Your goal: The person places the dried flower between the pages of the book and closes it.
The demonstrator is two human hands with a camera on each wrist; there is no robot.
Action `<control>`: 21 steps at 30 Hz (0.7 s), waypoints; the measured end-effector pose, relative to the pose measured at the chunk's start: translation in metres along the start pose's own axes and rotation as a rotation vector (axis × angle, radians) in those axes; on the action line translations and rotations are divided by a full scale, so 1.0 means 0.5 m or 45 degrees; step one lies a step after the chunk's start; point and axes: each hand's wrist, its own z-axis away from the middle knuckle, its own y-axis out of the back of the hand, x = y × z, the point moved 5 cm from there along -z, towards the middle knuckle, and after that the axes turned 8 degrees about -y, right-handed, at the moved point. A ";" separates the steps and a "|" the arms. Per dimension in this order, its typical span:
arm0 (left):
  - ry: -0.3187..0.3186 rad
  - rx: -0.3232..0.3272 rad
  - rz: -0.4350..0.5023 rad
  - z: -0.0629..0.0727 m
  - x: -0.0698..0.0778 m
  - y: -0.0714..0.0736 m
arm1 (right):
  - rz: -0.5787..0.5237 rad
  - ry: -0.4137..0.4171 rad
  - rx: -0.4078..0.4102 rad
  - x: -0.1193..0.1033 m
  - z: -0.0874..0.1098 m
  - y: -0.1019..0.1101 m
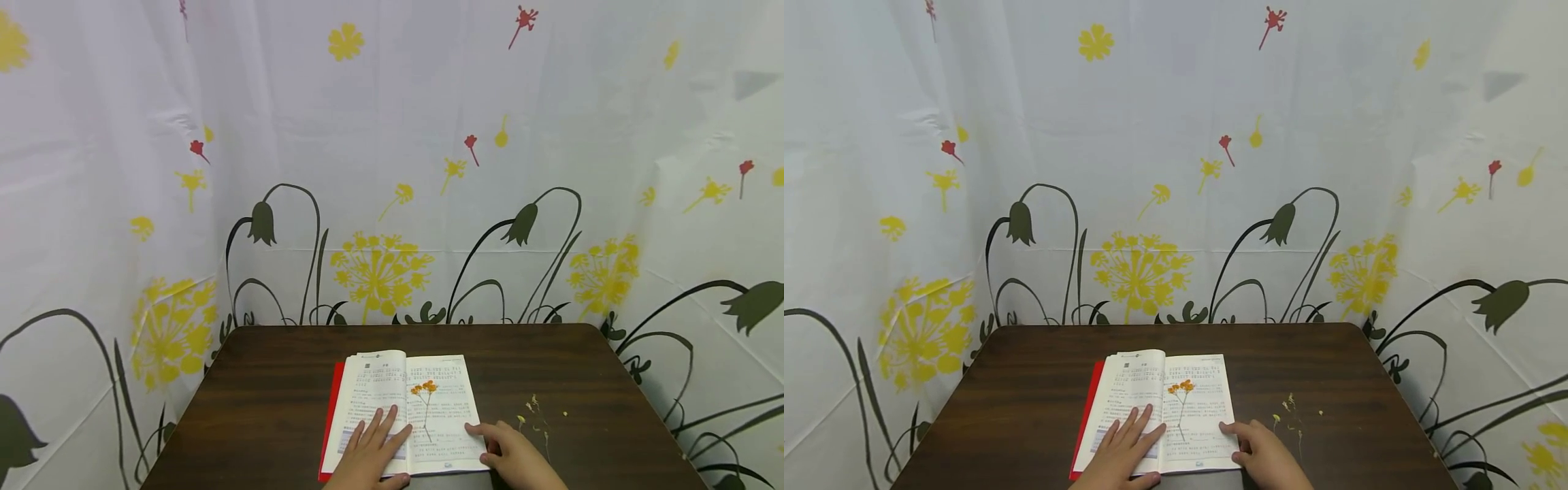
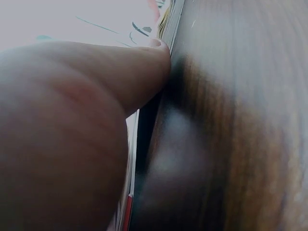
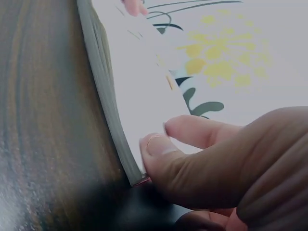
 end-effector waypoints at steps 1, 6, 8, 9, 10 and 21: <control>-0.001 0.004 0.006 0.001 -0.001 -0.001 | 0.000 0.004 -0.003 0.001 -0.001 0.000; -0.006 0.011 -0.009 0.002 -0.003 -0.003 | -0.033 -0.002 -0.011 0.002 -0.001 -0.001; -0.008 0.011 -0.018 0.003 -0.004 -0.004 | -0.058 -0.008 -0.015 0.002 -0.001 -0.002; -0.008 0.011 -0.019 0.003 -0.004 -0.005 | -0.062 -0.009 -0.012 0.002 -0.001 -0.002; -0.008 0.009 -0.020 0.003 -0.004 -0.005 | -0.065 -0.009 -0.005 0.001 0.000 -0.003; 0.041 -0.051 0.037 -0.006 -0.003 -0.002 | -0.003 -0.030 0.310 -0.010 -0.020 -0.020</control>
